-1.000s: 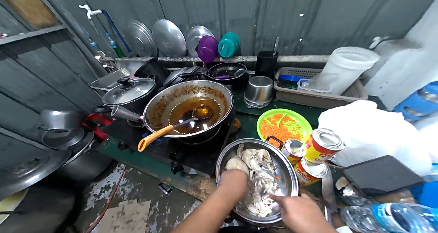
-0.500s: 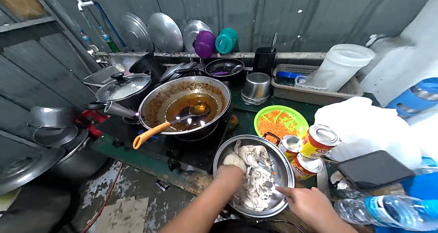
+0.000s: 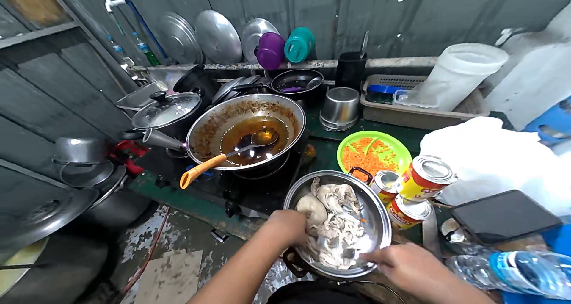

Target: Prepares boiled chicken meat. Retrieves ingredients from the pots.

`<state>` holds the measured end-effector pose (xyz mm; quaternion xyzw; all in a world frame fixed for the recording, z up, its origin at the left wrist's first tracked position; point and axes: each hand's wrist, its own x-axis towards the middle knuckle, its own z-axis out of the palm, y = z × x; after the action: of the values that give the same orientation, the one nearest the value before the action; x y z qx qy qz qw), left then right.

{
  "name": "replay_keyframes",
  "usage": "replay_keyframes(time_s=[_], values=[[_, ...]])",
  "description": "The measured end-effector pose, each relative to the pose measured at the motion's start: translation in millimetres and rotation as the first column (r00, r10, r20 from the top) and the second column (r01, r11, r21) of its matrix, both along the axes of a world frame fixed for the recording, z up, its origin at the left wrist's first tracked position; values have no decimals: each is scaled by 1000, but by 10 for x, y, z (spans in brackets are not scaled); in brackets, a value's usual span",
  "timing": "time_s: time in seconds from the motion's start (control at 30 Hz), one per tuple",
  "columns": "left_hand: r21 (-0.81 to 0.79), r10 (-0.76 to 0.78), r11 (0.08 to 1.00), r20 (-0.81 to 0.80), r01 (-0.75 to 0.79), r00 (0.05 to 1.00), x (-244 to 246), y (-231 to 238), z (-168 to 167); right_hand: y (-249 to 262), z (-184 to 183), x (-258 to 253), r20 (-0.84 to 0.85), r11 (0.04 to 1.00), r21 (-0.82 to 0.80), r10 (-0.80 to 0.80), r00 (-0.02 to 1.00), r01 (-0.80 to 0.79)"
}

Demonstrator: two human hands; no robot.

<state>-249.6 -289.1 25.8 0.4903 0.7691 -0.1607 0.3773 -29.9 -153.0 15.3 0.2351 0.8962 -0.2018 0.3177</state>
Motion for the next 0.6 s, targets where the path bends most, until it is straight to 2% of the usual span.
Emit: replay_keyframes(time_s=[0.1, 0.2, 0.3, 0.43, 0.6], values=[[-34, -85, 996, 34, 86, 996, 169, 24, -130, -63, -105, -115, 65, 999, 47, 8, 998, -11], [-75, -35, 997, -44, 31, 998, 256, 51, -201, 61, -107, -142, 16, 992, 105, -73, 997, 71], [-53, -5, 999, -52, 3, 999, 217, 20, -151, 128, -6, -3, -68, 991, 63, -111, 991, 116], [-5, 20, 1000, -40, -20, 999, 198, 25, -124, -59, -59, -14, -13, 999, -9, -33, 999, 32], [45, 68, 997, -38, -66, 997, 187, 79, -172, -112, -218, -146, -21, 988, 96, -116, 993, 117]])
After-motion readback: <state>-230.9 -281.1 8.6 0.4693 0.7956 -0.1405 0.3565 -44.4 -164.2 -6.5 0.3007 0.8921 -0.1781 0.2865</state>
